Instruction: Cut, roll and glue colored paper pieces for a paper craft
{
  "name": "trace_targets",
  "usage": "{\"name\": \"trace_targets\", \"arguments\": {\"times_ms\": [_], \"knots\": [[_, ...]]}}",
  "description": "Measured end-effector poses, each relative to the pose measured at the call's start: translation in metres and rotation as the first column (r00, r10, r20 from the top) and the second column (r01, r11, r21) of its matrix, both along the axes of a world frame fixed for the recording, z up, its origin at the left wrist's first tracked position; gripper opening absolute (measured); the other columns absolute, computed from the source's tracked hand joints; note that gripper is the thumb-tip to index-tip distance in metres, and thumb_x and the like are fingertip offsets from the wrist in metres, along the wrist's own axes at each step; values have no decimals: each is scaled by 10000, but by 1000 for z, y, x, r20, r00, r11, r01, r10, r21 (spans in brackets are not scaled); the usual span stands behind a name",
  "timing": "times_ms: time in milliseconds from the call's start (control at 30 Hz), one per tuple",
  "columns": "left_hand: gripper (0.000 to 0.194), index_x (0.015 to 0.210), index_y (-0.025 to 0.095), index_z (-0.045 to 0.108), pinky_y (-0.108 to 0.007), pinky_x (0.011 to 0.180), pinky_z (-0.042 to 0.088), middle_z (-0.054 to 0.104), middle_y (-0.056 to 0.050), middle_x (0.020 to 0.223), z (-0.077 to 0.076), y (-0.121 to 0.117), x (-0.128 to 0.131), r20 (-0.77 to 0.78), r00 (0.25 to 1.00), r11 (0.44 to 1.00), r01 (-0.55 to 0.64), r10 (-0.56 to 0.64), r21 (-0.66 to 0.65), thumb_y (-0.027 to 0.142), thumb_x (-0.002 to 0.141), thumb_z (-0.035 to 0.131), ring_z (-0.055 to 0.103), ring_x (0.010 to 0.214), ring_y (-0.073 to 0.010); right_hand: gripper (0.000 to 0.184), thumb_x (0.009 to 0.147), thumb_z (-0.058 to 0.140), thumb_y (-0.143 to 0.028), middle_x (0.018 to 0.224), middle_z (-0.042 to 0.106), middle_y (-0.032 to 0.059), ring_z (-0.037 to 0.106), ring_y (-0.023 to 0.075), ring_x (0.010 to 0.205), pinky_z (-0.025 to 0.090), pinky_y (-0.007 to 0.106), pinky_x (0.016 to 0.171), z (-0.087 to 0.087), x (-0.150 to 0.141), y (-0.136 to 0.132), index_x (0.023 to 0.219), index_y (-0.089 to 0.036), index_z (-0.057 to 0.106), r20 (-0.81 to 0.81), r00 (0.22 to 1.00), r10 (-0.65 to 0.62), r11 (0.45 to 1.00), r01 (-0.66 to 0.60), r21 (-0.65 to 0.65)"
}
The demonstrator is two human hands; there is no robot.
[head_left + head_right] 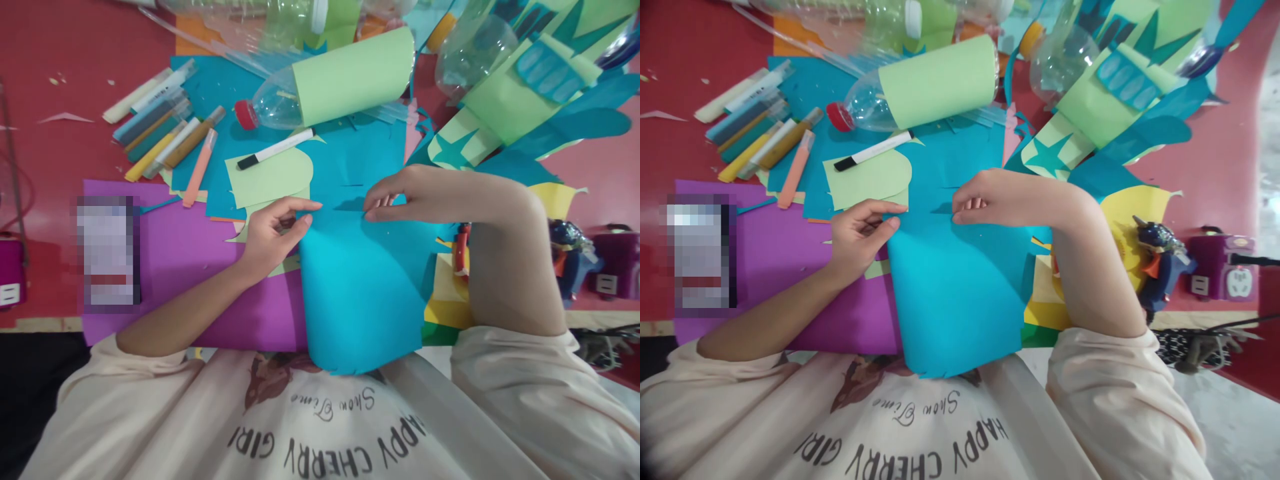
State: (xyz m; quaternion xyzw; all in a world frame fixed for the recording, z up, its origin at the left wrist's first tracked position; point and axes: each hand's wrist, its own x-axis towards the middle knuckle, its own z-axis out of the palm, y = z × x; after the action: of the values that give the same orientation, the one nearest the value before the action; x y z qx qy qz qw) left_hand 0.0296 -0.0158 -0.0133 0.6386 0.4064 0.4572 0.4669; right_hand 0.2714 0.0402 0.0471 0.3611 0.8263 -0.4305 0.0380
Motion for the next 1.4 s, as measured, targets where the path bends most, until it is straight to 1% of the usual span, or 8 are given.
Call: {"name": "trace_targets", "arguments": {"times_ms": [233,400,567,733,900,1200,1300,1400], "knots": [[126,961,177,690,-177,402,270,403,89,483,-3,-3,0,-44,998,999,45,-45,4,211,868,612,280,396,-33,252,920,541,-325,656,604,-14,426,85,544,320,248,516,-6,-28,-10,769,-167,667,-211,976,-62,995,76,59],[374,1241,231,518,-173,380,225,267,130,494,-5,-3,-1,-43,997,998,59,-58,1,295,889,628,222,366,-33,171,892,544,-252,682,612,-3,487,102,609,371,231,561,-17,-49,-20,774,-158,625,-361,915,-182,979,201,16],[422,1295,245,463,-179,361,190,281,130,493,-6,-3,-1,-49,995,996,85,-86,-19,349,913,609,203,365,-35,154,866,546,-210,646,575,-13,453,92,586,358,236,568,-25,-54,-23,728,-155,588,-419,871,-258,959,285,2],[420,1315,240,472,-180,373,202,344,109,498,-6,-3,-1,-59,994,996,92,-91,0,398,937,565,245,403,-48,162,853,571,-217,618,550,-20,416,87,566,331,240,555,-21,-49,-18,703,-158,580,-435,845,-310,936,351,16],[422,1317,211,486,-174,398,249,434,97,510,-7,-6,-1,-123,991,998,50,-45,43,353,930,573,303,425,-49,155,853,569,-214,622,546,-21,419,87,569,337,237,555,-20,-46,-17,708,-159,580,-425,852,-307,939,343,9],[463,1349,205,463,-188,475,364,536,82,567,-9,-11,-1,-192,979,995,81,-69,56,362,927,567,415,458,-62,151,867,571,-244,639,551,-25,421,86,577,331,241,559,-19,-53,-24,741,-161,581,-406,864,-297,947,321,-10],[415,1328,198,456,-186,496,379,535,87,568,-8,-12,-1,-232,970,987,106,-76,120,314,940,543,440,459,-62,156,861,566,-211,620,544,-26,423,84,573,336,237,563,-20,-54,-24,716,-156,578,-426,858,-287,952,305,-26],[252,1183,206,502,-170,479,358,533,96,558,-8,-12,-2,-227,971,978,121,-81,168,267,940,536,430,427,-49,169,860,574,-220,605,525,-29,412,82,571,328,233,549,-21,-54,-23,706,-151,582,-437,850,-294,951,305,-48]]}}
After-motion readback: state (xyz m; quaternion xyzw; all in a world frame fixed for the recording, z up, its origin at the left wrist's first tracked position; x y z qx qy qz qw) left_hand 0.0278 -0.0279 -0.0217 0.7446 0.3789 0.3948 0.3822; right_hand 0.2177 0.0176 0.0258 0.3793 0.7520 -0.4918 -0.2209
